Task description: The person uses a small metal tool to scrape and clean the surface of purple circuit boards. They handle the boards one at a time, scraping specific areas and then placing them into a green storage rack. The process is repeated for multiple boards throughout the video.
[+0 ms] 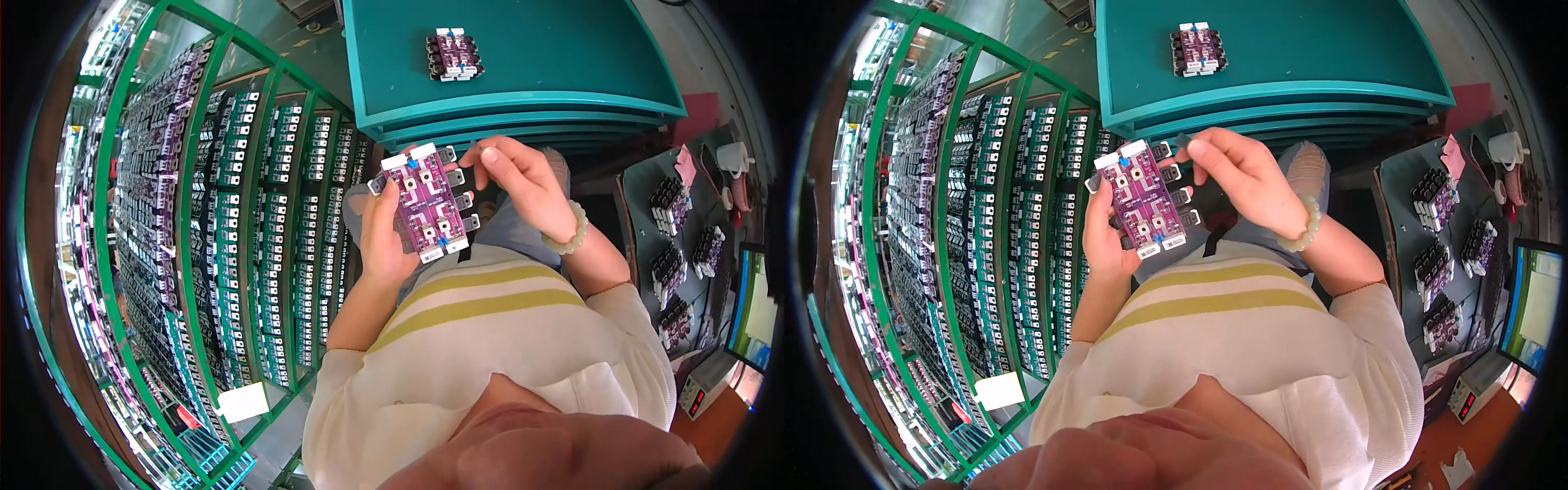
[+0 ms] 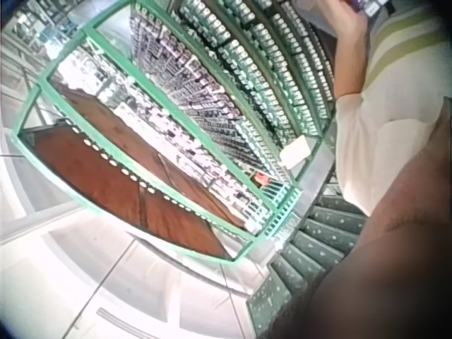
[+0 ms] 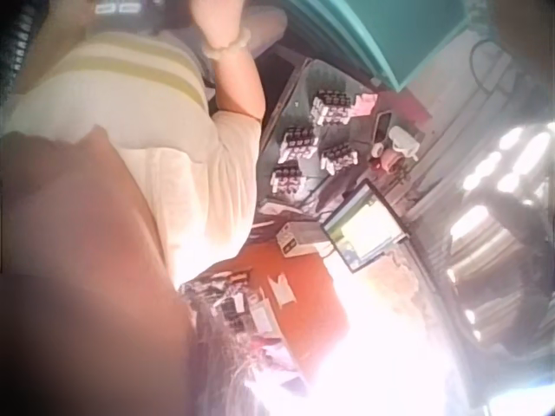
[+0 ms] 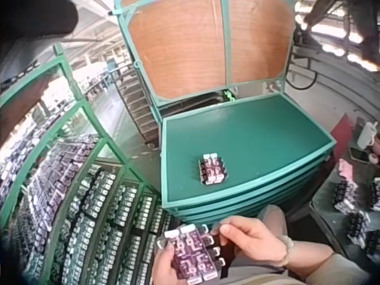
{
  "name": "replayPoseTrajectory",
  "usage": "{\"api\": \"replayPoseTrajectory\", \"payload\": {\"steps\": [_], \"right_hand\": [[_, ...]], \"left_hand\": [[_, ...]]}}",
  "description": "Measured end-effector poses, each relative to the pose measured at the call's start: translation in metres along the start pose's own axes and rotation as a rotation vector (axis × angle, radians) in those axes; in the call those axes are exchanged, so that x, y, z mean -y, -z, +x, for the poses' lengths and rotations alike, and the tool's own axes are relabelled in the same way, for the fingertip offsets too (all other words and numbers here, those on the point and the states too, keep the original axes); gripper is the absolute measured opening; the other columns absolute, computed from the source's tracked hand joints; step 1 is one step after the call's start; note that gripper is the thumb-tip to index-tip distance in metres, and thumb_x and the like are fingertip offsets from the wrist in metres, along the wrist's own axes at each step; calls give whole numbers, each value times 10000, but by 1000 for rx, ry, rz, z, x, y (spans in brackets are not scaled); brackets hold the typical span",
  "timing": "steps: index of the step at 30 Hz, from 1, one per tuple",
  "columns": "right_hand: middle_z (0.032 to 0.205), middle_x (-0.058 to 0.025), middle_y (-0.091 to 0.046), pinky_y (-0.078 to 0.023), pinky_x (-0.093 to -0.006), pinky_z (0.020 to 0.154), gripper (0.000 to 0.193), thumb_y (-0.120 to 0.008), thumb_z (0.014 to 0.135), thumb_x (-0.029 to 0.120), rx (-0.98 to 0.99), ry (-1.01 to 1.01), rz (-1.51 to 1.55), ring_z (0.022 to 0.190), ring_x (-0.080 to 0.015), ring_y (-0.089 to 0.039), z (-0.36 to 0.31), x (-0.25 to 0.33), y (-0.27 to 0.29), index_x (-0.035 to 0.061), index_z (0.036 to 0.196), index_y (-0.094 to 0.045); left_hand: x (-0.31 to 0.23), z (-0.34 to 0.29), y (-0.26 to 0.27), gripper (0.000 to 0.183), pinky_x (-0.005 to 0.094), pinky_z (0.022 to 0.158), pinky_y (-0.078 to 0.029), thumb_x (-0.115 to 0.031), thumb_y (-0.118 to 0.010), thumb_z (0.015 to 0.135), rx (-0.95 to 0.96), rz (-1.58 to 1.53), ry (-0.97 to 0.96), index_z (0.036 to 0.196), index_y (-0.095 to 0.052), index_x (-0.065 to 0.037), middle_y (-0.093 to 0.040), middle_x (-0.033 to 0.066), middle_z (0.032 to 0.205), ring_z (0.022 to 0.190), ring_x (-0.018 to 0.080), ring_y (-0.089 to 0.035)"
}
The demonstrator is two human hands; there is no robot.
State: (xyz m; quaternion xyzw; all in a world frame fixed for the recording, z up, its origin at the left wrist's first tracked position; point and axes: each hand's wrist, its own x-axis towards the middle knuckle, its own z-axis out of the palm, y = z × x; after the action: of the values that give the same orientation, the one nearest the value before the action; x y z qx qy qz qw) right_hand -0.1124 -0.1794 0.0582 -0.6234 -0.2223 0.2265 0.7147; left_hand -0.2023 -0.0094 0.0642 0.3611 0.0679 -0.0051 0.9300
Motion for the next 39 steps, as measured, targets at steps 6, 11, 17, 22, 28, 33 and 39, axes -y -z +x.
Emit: {"api": "replayPoseTrajectory", "payload": {"steps": [6,11,17,22,28,33,39], "right_hand": [[713,-7,-581,-420,-204,569,216,-555,938,203,-55,-24,-83,648,-37,-509,-1,9,-5,-2,957,-619],[741,5,-587,-421,-199,582,211,-566,934,198,-57,-28,3,663,-32,-509,-1,3,-4,-4,973,-612],[760,32,-581,-414,-187,583,195,-591,920,178,-68,-117,186,671,-9,-492,-4,-5,-6,-9,977,-600],[738,47,-568,-373,-171,530,167,-595,916,170,-45,-190,297,642,11,-467,-8,-4,-6,6,942,-589],[638,73,-504,-256,-172,430,132,-582,924,185,-70,-251,380,506,14,-364,-11,-7,-3,56,895,-576],[656,72,-511,-295,-176,452,149,-553,943,197,-130,-195,394,530,12,-392,-13,-12,-4,50,933,-571],[815,35,-608,-437,-186,637,192,-496,973,195,-158,-56,402,725,-1,-522,-12,-16,-9,23,966,-581]], "left_hand": [[6,1,-4,453,430,931,-479,-226,-316,979,-16,86,-75,1351,-302,32,-499,236,1246,1110,299,-557],[8,3,-7,458,421,935,-476,-211,-348,962,-31,127,-95,1351,-305,27,-500,222,1245,1109,290,-559],[10,3,-13,462,415,929,-482,-225,-372,950,-66,205,-97,1344,-323,10,-500,204,1245,1108,273,-561],[15,-1,-14,517,427,929,-483,-349,-351,950,-101,65,-14,1346,-334,-19,-492,186,1270,1112,282,-560],[15,0,-16,580,423,949,-465,-437,-273,981,-12,114,-13,1387,-290,-23,-460,170,1312,1140,267,-541],[12,3,-11,579,372,927,-479,-421,-299,992,96,288,-68,1369,-300,18,-478,163,1284,1121,223,-552],[10,10,-13,447,347,901,-498,-177,-349,999,43,366,-247,1378,-287,52,-509,183,1247,1105,196,-560]]}}
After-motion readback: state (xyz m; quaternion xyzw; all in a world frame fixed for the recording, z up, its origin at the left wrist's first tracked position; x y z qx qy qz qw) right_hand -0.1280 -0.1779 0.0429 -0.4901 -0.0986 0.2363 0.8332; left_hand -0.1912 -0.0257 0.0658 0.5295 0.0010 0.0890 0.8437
